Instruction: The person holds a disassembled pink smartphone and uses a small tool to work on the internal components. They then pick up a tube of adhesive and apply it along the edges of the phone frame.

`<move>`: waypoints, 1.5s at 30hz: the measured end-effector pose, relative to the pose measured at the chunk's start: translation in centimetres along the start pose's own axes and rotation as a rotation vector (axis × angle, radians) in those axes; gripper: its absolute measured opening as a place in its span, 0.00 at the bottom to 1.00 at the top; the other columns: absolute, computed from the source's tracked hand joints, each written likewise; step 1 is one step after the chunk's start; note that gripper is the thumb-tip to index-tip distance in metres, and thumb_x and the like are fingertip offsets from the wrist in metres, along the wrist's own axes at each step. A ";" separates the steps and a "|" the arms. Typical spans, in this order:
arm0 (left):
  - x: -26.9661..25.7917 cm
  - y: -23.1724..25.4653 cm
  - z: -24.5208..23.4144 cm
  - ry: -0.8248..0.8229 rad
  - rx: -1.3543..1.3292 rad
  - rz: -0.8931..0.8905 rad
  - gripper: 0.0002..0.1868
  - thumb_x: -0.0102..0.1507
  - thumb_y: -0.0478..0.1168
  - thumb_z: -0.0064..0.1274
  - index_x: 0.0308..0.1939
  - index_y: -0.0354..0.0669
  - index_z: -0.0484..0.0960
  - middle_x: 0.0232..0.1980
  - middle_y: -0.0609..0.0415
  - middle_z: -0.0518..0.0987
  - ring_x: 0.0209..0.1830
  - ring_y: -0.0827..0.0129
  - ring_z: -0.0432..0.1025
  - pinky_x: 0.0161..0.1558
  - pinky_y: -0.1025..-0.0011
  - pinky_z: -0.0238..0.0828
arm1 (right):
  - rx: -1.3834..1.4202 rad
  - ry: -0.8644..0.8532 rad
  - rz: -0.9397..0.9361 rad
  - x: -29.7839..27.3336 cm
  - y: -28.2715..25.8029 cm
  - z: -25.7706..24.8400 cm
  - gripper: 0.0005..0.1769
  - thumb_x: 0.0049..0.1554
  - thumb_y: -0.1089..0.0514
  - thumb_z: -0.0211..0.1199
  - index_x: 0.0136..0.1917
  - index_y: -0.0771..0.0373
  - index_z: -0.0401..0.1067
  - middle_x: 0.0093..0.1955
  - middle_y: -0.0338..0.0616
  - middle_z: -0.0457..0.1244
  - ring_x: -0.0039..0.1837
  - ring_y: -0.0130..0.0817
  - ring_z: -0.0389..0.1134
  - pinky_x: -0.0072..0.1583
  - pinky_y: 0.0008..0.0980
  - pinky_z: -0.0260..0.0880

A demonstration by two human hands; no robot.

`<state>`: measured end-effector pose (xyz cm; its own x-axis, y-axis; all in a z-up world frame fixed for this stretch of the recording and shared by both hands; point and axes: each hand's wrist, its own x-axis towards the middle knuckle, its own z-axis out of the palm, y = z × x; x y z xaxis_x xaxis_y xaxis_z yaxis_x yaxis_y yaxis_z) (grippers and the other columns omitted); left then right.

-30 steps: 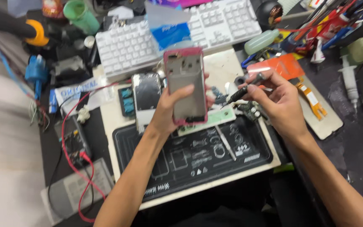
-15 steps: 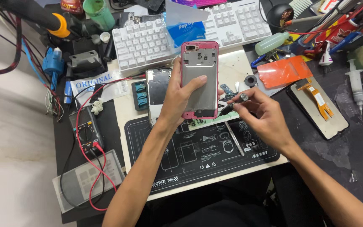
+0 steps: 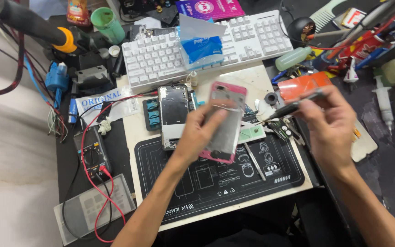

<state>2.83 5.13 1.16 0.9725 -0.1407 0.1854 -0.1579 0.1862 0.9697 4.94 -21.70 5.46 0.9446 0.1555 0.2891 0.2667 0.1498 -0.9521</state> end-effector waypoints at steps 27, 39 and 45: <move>-0.9 -0.6 2.2 -0.050 0.011 -0.137 0.08 0.65 0.40 0.59 0.45 0.41 0.84 0.43 0.58 0.84 0.44 0.79 0.77 0.47 0.77 0.76 | 0.011 -0.060 0.061 -0.5 -0.2 1.2 0.06 0.67 0.66 0.57 0.57 0.68 0.65 0.59 0.54 0.68 0.60 0.30 0.70 0.66 0.31 0.71; -1.0 -0.7 3.1 -0.102 -0.027 -0.091 0.08 0.69 0.36 0.57 0.50 0.37 0.81 0.51 0.52 0.83 0.56 0.71 0.78 0.66 0.72 0.76 | -0.158 -0.128 0.047 -0.9 -1.6 1.6 0.11 0.62 0.70 0.60 0.58 0.68 0.66 0.58 0.47 0.66 0.62 0.31 0.70 0.63 0.30 0.73; -1.1 0.6 3.4 -0.129 -0.100 -0.132 0.45 0.65 0.35 0.56 0.80 0.55 0.45 0.61 0.44 0.79 0.61 0.65 0.76 0.64 0.65 0.73 | -0.156 -0.056 -0.127 -1.3 -1.9 2.4 0.24 0.63 0.73 0.59 0.68 0.63 0.54 0.60 0.48 0.63 0.64 0.38 0.71 0.66 0.35 0.76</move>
<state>1.10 2.07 2.09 0.9527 -0.2925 0.0826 -0.0065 0.2521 0.9677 2.77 -19.88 7.11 0.8903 0.1998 0.4091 0.4138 0.0196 -0.9101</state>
